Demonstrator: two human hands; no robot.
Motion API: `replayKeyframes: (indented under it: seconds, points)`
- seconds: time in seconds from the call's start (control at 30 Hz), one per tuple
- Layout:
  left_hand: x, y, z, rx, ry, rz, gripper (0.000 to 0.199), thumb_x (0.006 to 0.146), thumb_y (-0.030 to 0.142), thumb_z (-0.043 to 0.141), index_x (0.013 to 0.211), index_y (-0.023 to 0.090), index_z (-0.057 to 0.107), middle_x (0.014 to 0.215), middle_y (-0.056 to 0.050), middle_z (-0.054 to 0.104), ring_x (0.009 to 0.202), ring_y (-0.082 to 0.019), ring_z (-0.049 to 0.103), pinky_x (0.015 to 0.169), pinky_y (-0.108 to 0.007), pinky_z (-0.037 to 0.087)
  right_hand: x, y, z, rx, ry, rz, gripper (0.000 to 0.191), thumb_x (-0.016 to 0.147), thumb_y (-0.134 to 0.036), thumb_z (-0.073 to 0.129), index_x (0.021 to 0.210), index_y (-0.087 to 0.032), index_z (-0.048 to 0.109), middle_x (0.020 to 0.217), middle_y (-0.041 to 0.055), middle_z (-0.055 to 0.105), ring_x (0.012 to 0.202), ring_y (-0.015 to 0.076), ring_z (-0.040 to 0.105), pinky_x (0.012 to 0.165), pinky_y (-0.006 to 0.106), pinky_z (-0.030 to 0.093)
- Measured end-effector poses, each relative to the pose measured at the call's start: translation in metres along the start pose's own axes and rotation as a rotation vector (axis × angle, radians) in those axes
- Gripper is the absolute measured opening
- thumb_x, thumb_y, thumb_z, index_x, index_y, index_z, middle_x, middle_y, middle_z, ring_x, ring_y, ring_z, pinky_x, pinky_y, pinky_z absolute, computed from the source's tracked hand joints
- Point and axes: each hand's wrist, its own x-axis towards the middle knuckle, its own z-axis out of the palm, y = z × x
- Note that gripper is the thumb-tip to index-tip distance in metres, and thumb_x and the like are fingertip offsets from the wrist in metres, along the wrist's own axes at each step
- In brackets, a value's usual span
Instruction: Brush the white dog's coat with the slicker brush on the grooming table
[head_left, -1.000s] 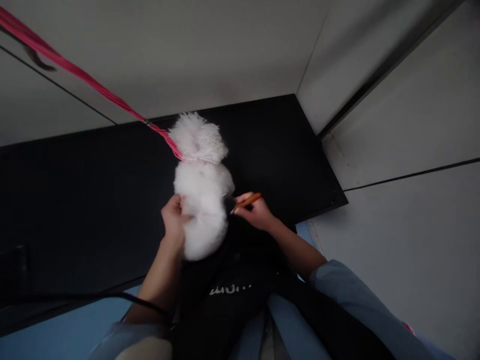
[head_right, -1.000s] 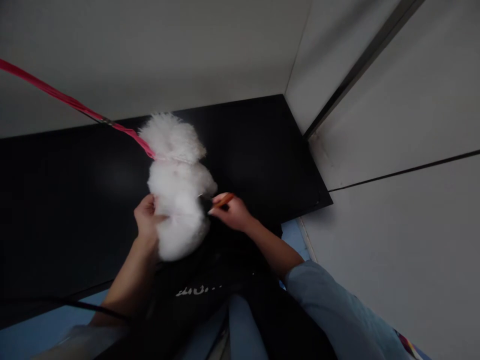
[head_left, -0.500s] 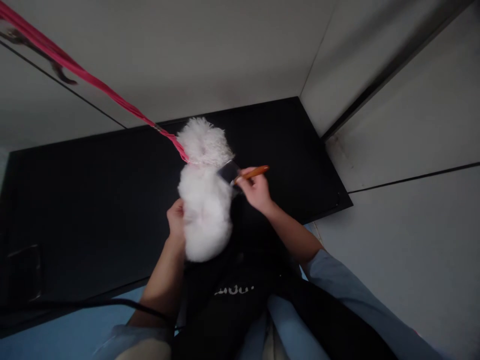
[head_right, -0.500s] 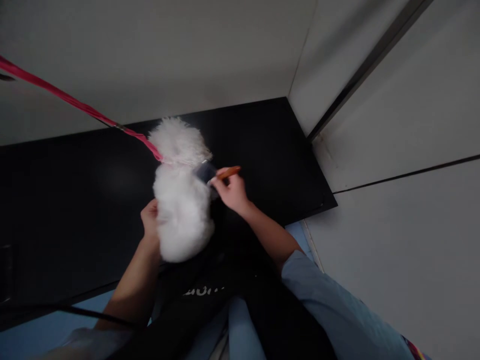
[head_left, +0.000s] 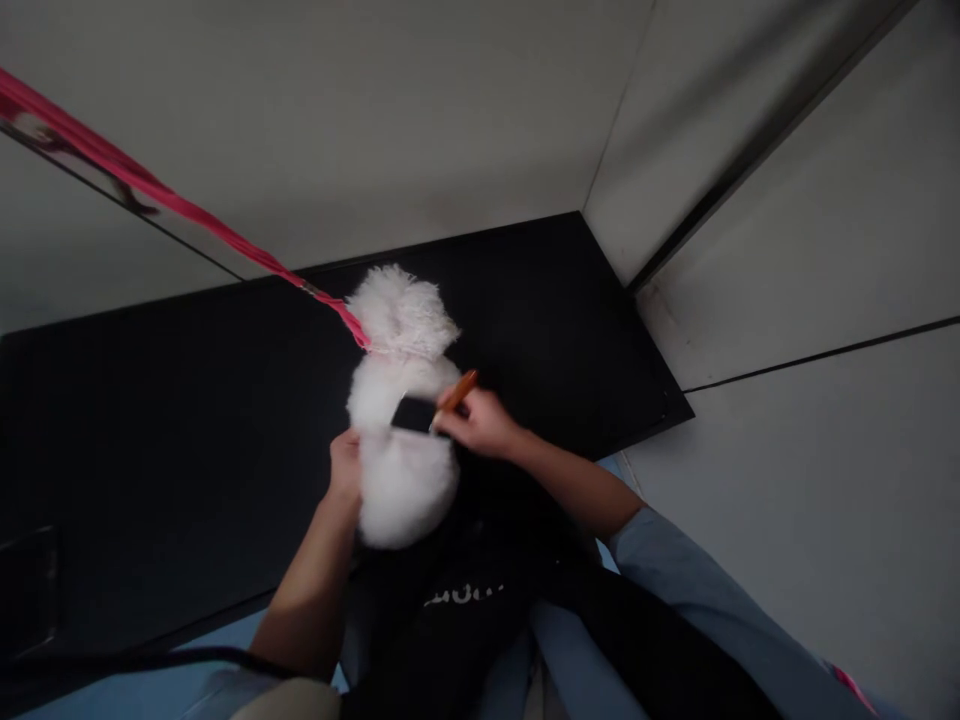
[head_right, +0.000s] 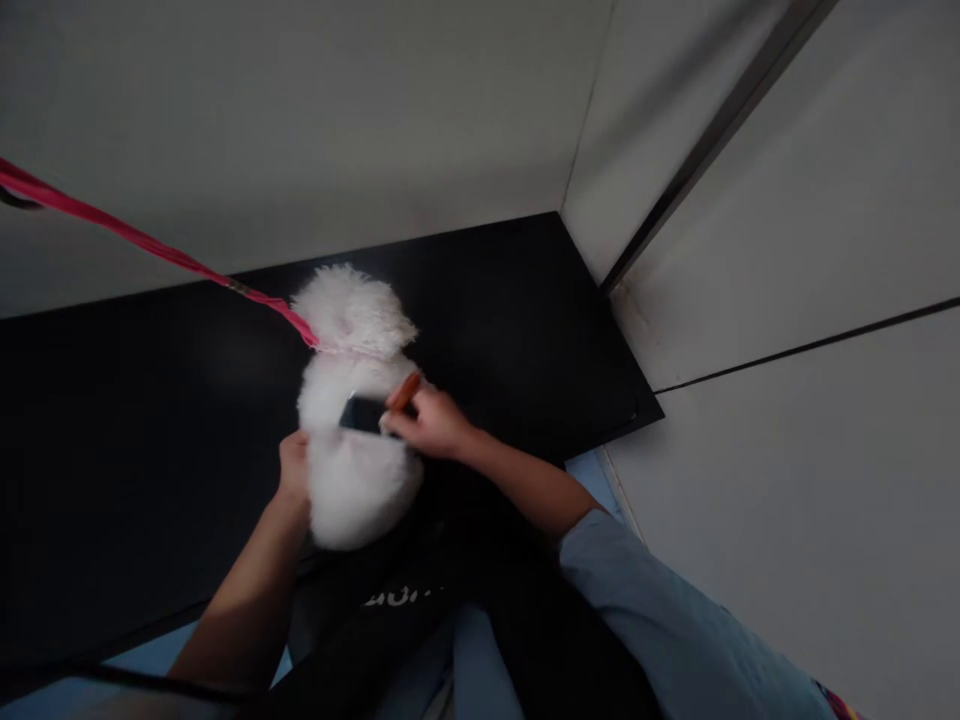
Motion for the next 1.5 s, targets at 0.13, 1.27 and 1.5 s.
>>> replayKeyframes:
  seconds: [0.13,1.27,1.5]
  points:
    - [-0.004,0.004,-0.001,0.059,0.004,-0.054,0.032,0.051,0.034,0.081,0.048,0.019,0.053,0.05,0.001,0.051,0.051,-0.014,0.048,0.045,-0.025,0.042,0.005,-0.003,-0.003,-0.016,0.377,-0.027,0.02,0.087,-0.038,0.063,0.098,-0.021,0.061,0.105,0.0078,0.07,0.101,0.021,0.067,0.094,0.035,0.053]
    - [-0.028,0.015,0.004,0.662,-0.245,0.989,0.023,0.095,0.028,0.057,0.089,0.018,0.077,0.087,-0.007,0.08,0.076,-0.019,0.077,0.07,-0.026,0.062,0.029,-0.026,-0.011,-0.149,-0.005,-0.066,0.023,0.083,-0.035,0.072,0.098,-0.021,0.064,0.097,0.004,0.072,0.091,0.02,0.07,0.088,0.034,0.055]
    - [-0.028,0.011,0.006,0.599,-0.214,1.037,0.02,0.094,0.024,0.059,0.093,0.018,0.078,0.088,-0.006,0.08,0.076,-0.019,0.078,0.07,-0.025,0.062,0.034,-0.038,-0.014,-0.224,0.026,-0.059,0.019,0.086,-0.033,0.069,0.1,-0.021,0.063,0.098,0.0046,0.072,0.091,0.0197,0.07,0.089,0.034,0.054]
